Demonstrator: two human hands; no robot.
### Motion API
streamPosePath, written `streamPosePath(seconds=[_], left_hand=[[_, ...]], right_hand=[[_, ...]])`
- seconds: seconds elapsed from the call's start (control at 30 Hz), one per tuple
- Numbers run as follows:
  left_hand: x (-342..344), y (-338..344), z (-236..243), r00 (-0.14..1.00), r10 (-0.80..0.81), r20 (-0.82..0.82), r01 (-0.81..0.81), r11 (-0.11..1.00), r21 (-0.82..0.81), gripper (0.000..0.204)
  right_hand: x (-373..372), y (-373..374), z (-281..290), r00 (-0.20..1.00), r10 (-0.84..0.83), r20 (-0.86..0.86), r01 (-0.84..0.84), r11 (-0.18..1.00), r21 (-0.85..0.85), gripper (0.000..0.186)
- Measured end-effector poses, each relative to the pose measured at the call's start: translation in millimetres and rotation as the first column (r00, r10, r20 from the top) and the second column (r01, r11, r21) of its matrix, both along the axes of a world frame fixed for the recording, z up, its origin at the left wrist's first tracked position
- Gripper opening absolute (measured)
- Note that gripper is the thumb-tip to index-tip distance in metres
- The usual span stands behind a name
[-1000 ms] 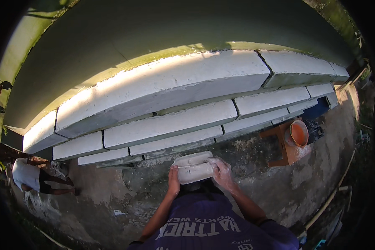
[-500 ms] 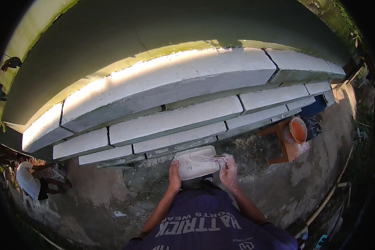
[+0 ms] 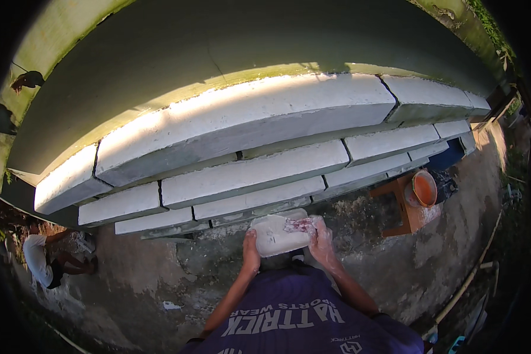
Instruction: Plastering or applying white filler/cement between rows of a concrete or brick wall structure using a hand trowel.
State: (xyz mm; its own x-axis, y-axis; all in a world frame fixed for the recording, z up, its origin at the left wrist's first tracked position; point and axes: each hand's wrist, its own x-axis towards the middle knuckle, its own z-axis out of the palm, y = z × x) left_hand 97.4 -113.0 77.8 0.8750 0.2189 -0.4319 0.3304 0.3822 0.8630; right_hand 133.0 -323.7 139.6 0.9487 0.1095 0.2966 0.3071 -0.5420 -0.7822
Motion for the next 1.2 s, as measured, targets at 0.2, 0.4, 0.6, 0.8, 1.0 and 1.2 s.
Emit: streamPosePath(seconds=[0.2,0.4,0.6,0.8,1.0,1.2], left_hand=[[-0.6,-3.4,7.2,0.999,0.017,-0.027,-0.012,0.987,0.158,0.06],[-17.2,20.7,-37.3,0.997,0.078,0.027,-0.081,0.989,0.124,0.055],[-39.9,49.1,-41.3,0.976,0.218,0.0,-0.218,0.975,-0.045,0.056],[-78.6,90.6,-98.2,0.95,0.309,-0.037,-0.296,0.934,0.201,0.06],[-90.9,75.5,-89.1,0.917,0.397,-0.043,-0.39,0.913,0.121,0.057],[-94.4,56.0,-79.3,0.908,0.418,-0.01,-0.417,0.908,0.043,0.053]], right_hand=[[-1.2,4.0,-12.1,0.997,-0.053,0.064,0.061,0.988,-0.144,0.019],[17.0,-14.9,-19.4,0.992,-0.093,-0.086,0.122,0.883,0.454,0.02],[42.7,-76.8,-92.1,0.956,-0.245,-0.164,0.288,0.893,0.346,0.019],[76.8,-90.5,-163.8,0.932,-0.335,-0.137,0.358,0.913,0.197,0.021],[114.7,-67.4,-179.3,0.884,-0.168,-0.436,0.415,0.714,0.564,0.024],[151.1,-76.3,-201.3,0.916,-0.097,-0.389,0.32,0.761,0.564,0.025]])
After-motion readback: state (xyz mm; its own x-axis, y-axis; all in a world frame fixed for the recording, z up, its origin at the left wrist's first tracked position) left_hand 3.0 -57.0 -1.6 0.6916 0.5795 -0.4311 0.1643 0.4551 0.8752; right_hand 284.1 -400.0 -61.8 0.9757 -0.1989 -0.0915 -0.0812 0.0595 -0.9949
